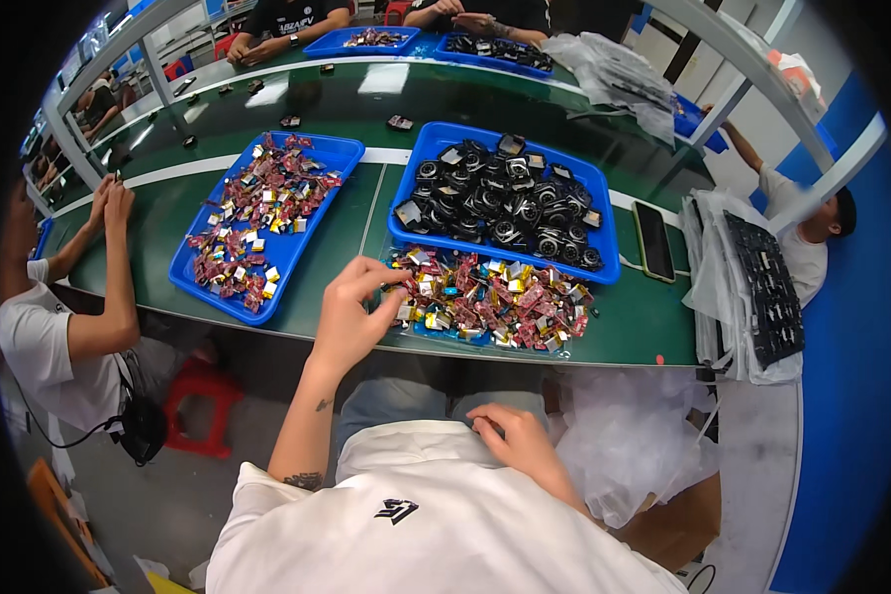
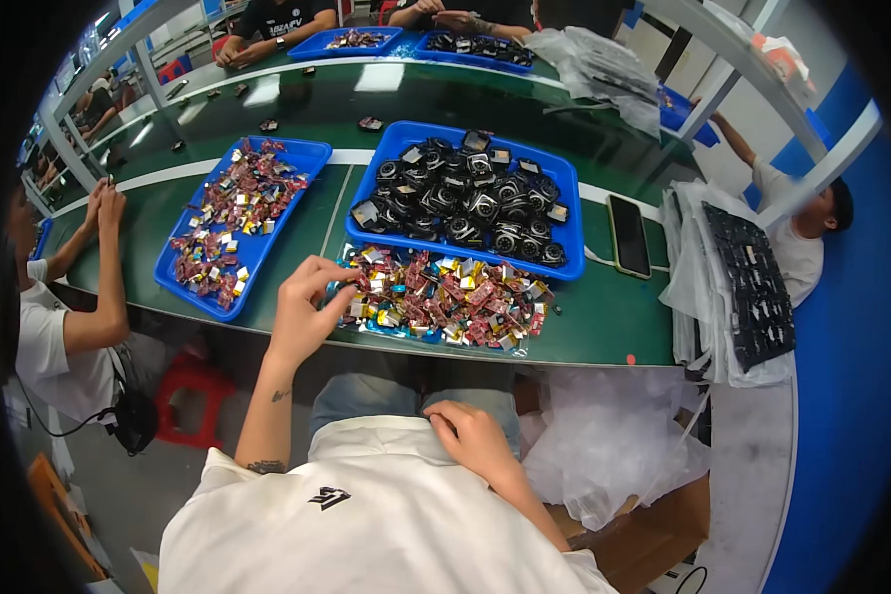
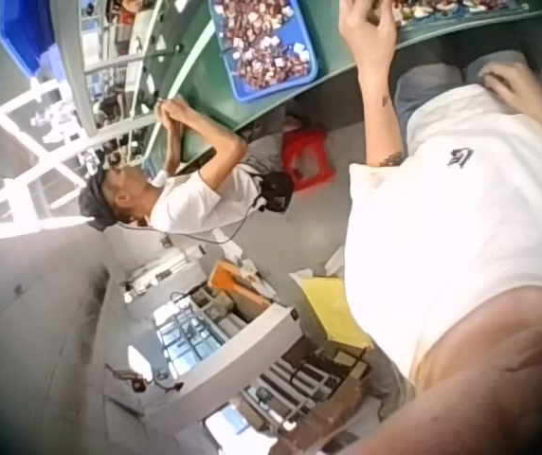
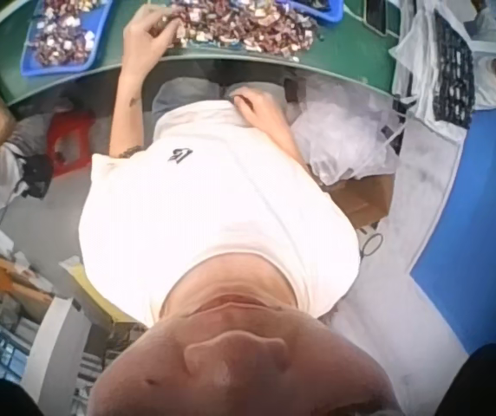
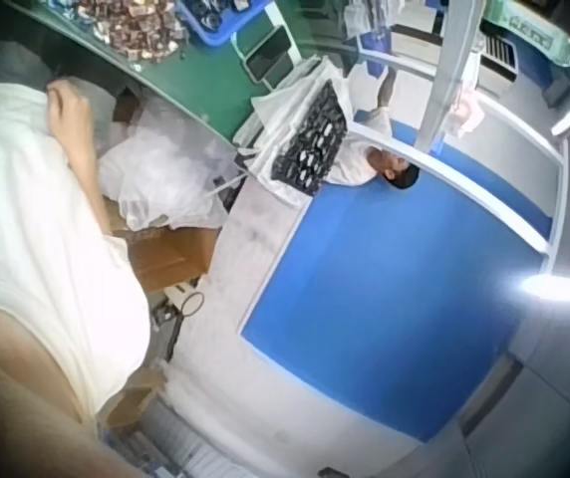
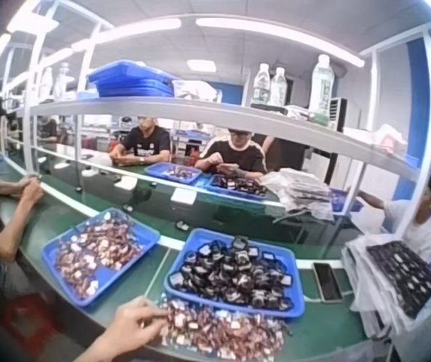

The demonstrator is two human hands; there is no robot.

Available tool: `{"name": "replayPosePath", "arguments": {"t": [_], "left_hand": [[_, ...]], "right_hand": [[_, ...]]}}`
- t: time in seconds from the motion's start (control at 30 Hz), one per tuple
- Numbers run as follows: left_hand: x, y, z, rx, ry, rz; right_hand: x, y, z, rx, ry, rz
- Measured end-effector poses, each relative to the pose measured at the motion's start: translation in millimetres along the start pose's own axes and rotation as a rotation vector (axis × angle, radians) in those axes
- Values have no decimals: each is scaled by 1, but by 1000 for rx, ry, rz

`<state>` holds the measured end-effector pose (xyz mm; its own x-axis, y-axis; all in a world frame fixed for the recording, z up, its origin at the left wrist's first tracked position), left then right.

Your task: Assembling electronic components by placing small circuit boards into circular plastic housings at a factory workstation.

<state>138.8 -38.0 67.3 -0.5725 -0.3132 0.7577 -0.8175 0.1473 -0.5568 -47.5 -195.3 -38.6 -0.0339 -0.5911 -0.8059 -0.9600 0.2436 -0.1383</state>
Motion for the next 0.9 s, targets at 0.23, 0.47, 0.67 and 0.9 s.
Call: {"name": "replayPosePath", "arguments": {"t": [0.23, 0.47, 0.67, 0.9], "left_hand": [[5, -13, 12, -107, 51, 50], [19, -53, 19, -122, 409, -68], [20, -70, 50, -263, 560, -142], [-3, -69, 127, -546, 829, -594]], "right_hand": [[-53, -58, -24, -14, -153, -151], [-132, -157, -82, 320, -49, -544], [-121, -191, -84, 199, -94, -545], [-117, -194, -106, 327, 157, -715]]}}
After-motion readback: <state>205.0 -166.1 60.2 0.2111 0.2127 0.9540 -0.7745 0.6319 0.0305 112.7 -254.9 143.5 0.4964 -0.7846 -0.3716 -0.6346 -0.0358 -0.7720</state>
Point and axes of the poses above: each hand's wrist, its own y-axis away from the middle knuckle, its own z-axis out of the palm, x = y × z, the point moved 9 cm from there along -y, towards the middle knuckle, and after that the axes turned 14 degrees about x, right-handed, at the moved point
